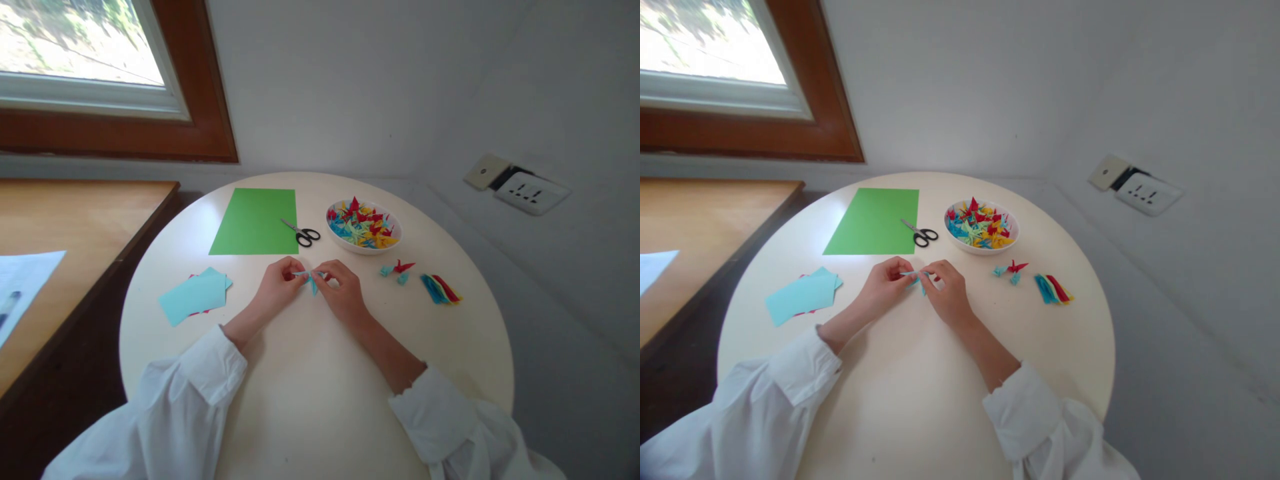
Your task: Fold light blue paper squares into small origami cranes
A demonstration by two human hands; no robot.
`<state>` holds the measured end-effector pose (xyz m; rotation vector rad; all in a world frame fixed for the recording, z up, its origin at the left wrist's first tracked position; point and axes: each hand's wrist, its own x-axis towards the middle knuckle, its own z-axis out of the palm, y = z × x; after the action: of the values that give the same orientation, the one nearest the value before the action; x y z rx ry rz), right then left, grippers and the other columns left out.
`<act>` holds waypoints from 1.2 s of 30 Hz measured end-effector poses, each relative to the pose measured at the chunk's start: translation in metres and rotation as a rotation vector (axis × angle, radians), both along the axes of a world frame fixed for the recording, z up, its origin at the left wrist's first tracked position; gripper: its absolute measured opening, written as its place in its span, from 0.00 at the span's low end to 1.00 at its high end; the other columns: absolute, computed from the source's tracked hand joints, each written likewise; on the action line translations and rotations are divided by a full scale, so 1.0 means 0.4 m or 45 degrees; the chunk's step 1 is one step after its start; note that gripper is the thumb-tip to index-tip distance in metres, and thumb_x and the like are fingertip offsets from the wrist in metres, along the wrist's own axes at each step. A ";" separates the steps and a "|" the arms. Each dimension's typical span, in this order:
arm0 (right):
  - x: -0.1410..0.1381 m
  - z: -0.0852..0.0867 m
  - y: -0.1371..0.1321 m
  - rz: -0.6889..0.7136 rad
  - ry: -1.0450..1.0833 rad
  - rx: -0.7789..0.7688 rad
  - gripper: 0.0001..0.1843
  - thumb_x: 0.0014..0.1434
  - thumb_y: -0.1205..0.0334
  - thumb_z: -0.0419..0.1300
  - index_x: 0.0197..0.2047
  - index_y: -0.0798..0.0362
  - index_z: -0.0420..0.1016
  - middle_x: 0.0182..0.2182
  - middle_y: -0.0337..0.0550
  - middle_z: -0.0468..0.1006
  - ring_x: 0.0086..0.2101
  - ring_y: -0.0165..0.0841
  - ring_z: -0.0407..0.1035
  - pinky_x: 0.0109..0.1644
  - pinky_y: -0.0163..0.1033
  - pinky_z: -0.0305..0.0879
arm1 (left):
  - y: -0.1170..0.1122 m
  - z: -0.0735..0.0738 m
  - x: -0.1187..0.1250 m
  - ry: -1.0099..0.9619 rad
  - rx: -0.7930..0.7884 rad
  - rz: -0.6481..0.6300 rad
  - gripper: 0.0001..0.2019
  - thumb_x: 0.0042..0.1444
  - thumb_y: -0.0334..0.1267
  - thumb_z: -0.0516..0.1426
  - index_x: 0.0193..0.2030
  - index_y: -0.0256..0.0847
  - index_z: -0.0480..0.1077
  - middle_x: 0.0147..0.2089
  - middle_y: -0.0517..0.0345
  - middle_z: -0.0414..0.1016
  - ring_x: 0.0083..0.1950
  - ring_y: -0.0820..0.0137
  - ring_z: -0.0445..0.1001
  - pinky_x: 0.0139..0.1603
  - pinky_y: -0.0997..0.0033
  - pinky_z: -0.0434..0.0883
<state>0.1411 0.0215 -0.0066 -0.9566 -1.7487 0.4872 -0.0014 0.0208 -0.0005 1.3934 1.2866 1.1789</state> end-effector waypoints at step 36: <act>0.009 -0.003 -0.003 -0.002 0.131 -0.142 0.03 0.50 0.67 0.58 0.28 0.52 0.74 0.28 0.41 0.78 0.30 0.31 0.71 0.37 0.37 0.69 | -0.018 0.009 -0.019 0.338 0.566 -0.090 0.04 0.50 0.32 0.55 0.33 0.40 0.69 0.38 0.53 0.73 0.42 0.68 0.71 0.47 0.68 0.66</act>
<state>0.1446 0.0203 -0.0078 -0.9935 -1.6417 0.6275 -0.0089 0.0137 0.0031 1.9565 1.1815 1.3160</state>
